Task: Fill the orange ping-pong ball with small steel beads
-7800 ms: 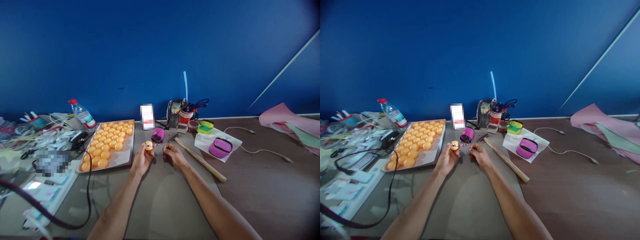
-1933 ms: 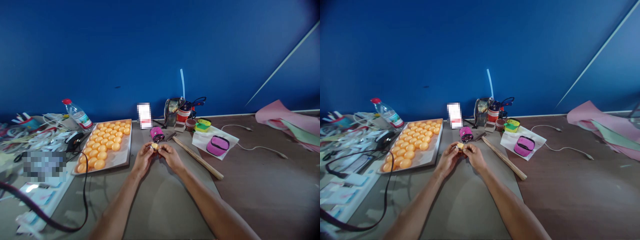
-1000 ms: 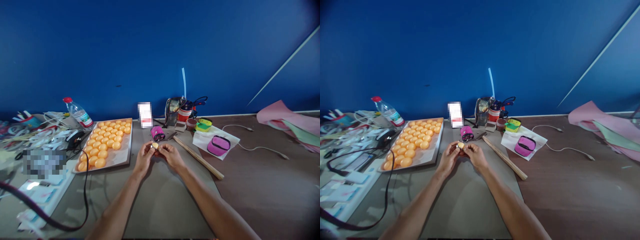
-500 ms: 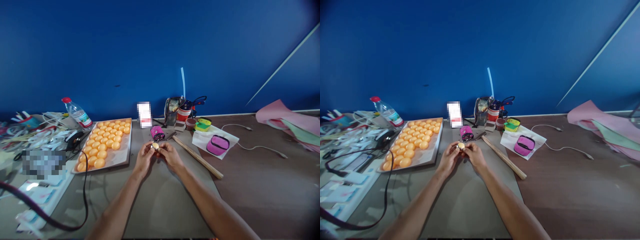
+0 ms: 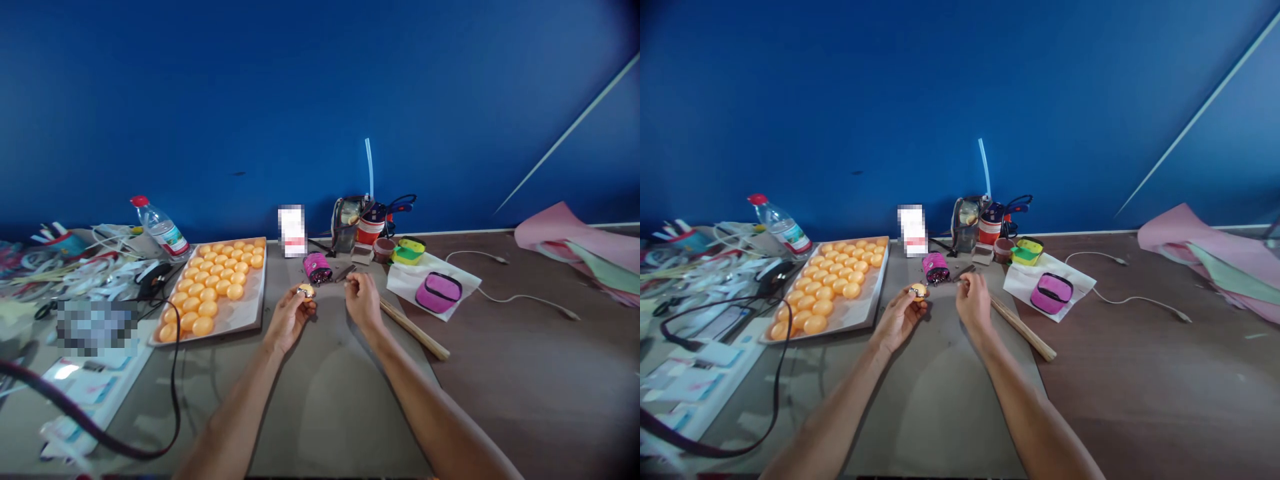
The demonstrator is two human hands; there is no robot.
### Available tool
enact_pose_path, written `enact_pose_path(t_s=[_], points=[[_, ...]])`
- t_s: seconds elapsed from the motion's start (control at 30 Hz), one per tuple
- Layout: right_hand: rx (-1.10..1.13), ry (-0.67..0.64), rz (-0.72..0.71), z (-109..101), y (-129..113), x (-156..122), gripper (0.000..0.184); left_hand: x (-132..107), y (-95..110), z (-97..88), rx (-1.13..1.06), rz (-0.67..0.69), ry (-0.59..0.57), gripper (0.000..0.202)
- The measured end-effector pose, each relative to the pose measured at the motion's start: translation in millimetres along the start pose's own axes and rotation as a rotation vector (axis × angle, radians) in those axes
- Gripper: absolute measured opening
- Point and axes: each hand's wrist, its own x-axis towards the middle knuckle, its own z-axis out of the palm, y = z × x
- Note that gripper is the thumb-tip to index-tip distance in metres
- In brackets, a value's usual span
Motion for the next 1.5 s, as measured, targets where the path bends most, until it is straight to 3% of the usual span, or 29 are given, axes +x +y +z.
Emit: enact_pose_path(t_s=[0.1, 0.2, 0.3, 0.43, 0.63, 0.83, 0.93, 1.03, 1.1, 1.2, 1.27, 1.43, 1.5], points=[[-0.366, -0.019, 0.010, -8.8, 9.7, 5.1, 0.031, 0.7, 1.3, 0.1, 0.021, 0.033, -0.003, 0.023], [-0.627, -0.122, 0.097, -13.4, 13.6, 5.9, 0.035, 2.0, 2.3, -0.6, 0.007, 0.069, -0.024, 0.024], [-0.753, -0.221, 0.100, -15.6, 13.6, 5.2, 0.028, 4.2, 2.3, -2.9, -0.042, 0.048, -0.011, 0.025], [-0.827, -0.239, 0.070, -20.3, 14.6, 6.7, 0.022, 6.1, 2.6, -5.4, -0.119, -0.041, -0.025, 0.030], [-0.806, -0.279, 0.077, -27.4, 15.9, 11.0, 0.019, 5.3, 4.8, -4.9, -0.165, -0.112, -0.072, 0.038], [-0.721, -0.206, 0.046, -32.8, 4.9, 15.6, 0.024, 9.5, 1.4, -7.8, -0.129, -0.122, 0.022, 0.040], [-0.600, -0.132, -0.058, -37.9, -12.3, 13.7, 0.023, 11.6, -0.5, -9.0, -0.135, -0.111, 0.038, 0.035], [-0.415, -0.105, -0.250, -37.9, -33.6, 4.2, 0.023, 12.1, -1.7, -9.2, -0.171, -0.080, 0.019, 0.032], [-0.360, -0.164, -0.346, -33.3, -45.1, -4.7, 0.023, 12.1, -2.1, -9.0, -0.175, -0.056, -0.002, 0.032], [-0.387, -0.352, -0.410, -24.3, -53.5, -15.6, 0.018, 12.5, -2.0, -8.4, -0.162, -0.044, 0.022, 0.033], [-0.408, -0.398, -0.419, -21.7, -54.7, -18.3, 0.017, 12.7, -1.8, -8.0, -0.165, -0.051, 0.055, 0.033], [-0.348, -0.229, -0.431, -25.5, -54.6, -16.5, 0.020, 12.1, -3.8, -8.0, -0.177, -0.036, 0.012, 0.036], [-0.368, -0.248, -0.431, -25.1, -54.4, -16.8, 0.019, 12.1, -4.8, -8.3, -0.151, -0.029, 0.022, 0.036]])
